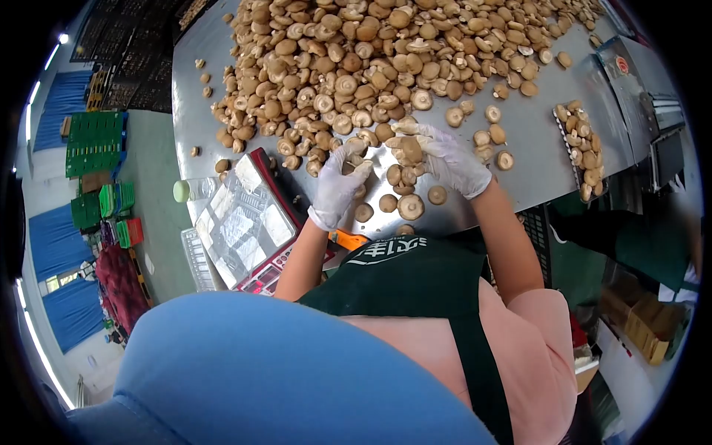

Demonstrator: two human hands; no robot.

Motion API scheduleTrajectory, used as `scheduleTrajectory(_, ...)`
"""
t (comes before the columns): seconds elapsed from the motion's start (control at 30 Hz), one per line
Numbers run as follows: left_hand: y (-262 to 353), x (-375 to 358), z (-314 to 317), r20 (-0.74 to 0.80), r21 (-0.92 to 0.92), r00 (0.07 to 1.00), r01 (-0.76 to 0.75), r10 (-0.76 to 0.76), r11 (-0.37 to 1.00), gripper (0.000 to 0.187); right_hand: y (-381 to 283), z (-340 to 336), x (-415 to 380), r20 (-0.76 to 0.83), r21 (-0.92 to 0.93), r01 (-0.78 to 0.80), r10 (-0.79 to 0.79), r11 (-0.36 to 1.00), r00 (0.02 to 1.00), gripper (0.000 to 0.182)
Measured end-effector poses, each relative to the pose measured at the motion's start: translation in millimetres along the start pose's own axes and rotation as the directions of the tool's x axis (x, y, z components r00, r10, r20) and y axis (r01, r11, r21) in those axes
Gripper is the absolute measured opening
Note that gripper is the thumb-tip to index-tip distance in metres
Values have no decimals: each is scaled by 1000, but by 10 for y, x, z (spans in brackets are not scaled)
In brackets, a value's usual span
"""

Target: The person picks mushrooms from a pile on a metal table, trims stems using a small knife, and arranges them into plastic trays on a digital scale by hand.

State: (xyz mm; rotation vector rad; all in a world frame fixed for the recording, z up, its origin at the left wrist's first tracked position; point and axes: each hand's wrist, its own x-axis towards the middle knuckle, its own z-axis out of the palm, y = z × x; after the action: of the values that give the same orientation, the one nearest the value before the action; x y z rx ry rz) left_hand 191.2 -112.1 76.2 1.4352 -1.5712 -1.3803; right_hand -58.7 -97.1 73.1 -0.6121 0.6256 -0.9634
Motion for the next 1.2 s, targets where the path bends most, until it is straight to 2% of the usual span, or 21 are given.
scheduleTrajectory(0.1, -112, 250, -47, -35, 332, 969, -219, 244, 918, 54, 6, -94, -90, 7, 79, -3, 2, 997, 1000, 48)
scheduleTrajectory(0.17, -82, 306, -156, -46, 513, 985, -117, 163, 851, 54, 88, -136, -131, -118, 22, 64, -61, 998, 991, 45)
scheduleTrajectory(0.2, -142, 354, -222, -65, 632, 955, -186, 290, 752, 51, 84, -143, -162, -119, 28, 68, -64, 997, 991, 45)
scheduleTrajectory(0.27, -159, 476, -326, -82, 716, 943, -169, 321, 678, 42, 64, -136, -210, -275, 107, -20, 49, 994, 960, 39)
scheduleTrajectory(0.3, -124, 515, -352, -72, 761, 931, -180, 357, 623, 42, 99, -180, -233, -273, 112, -19, 50, 993, 961, 39)
scheduleTrajectory(0.4, -3, 623, -146, 65, 726, 933, -288, 355, 625, 43, 120, -203, -303, -293, 115, -73, 104, 991, 950, 31)
scheduleTrajectory(0.43, 36, 625, -9, 105, 795, 972, -209, 211, 570, 47, 132, -228, -307, -294, 113, -78, 108, 991, 950, 31)
scheduleTrajectory(0.5, -82, 689, 165, 133, 881, 977, -193, 165, 432, 42, 166, -301, -325, -291, 35, -125, 129, 992, 948, 23)
scheduleTrajectory(0.53, -150, 751, 170, 132, 857, 984, -175, 122, 484, 48, 167, -296, -323, -292, 34, -126, 130, 991, 948, 23)
scheduleTrajectory(0.57, -222, 722, 153, 132, 857, 984, -175, 121, 485, 48, 160, -277, -312, -337, -133, -165, 112, 977, 935, 20)
scheduleTrajectory(0.6, -262, 661, 111, 78, 675, 976, -203, 205, 709, 47, 146, -249, -294, -378, -294, -205, 83, 934, 922, 18)
scheduleTrajectory(0.63, -302, 600, 63, 4, 437, 963, -243, 268, 866, 49, 104, -196, -285, -379, -292, -202, 81, 935, 922, 18)
scheduleTrajectory(0.67, -232, 516, 2, 64, 0, 998, 13, -13, 1000, 52, 40, -111, -291, -383, -336, -197, 58, 921, 922, 19)
scheduleTrajectory(0.7, -148, 427, -41, 65, 4, 998, 18, -18, 1000, 52, 21, -60, -296, -383, -379, -195, 39, 905, 923, 21)
scheduleTrajectory(0.77, -16, 264, -133, 138, -412, 990, 43, 15, 910, 51, 38, -51, -243, -356, -454, -180, 8, 872, 934, 23)
scheduleTrajectory(0.83, -13, 158, -216, 132, -348, 991, 23, 24, 937, 54, 63, -68, -130, -321, -535, -158, -26, 830, 947, 24)
scheduleTrajectory(0.9, 8, 43, -260, 113, -481, 993, 70, -17, 874, 54, 172, -114, 8, -200, -911, -34, -369, 411, 908, 28)
scheduleTrajectory(0.93, 9, -27, -299, 116, -544, 992, 99, -42, 833, 55, 187, -138, 47, -199, -913, -36, -367, 407, 909, 28)
scheduleTrajectory(1.0, -35, -150, -350, 95, -598, 993, 107, -63, 794, 55, 192, -143, 133, 16, -980, 95, -411, 173, 912, 36)
scheduleTrajectory(1.1, -22, -335, -344, 44, -665, 994, 106, -103, 739, 56, 328, -128, 304, 96, -989, 121, -264, 80, 960, 33)
scheduleTrajectory(1.2, -97, -510, -401, 106, -709, 987, 160, -120, 687, 52, 366, -200, 384, 25, -994, 45, -199, 100, 980, 32)
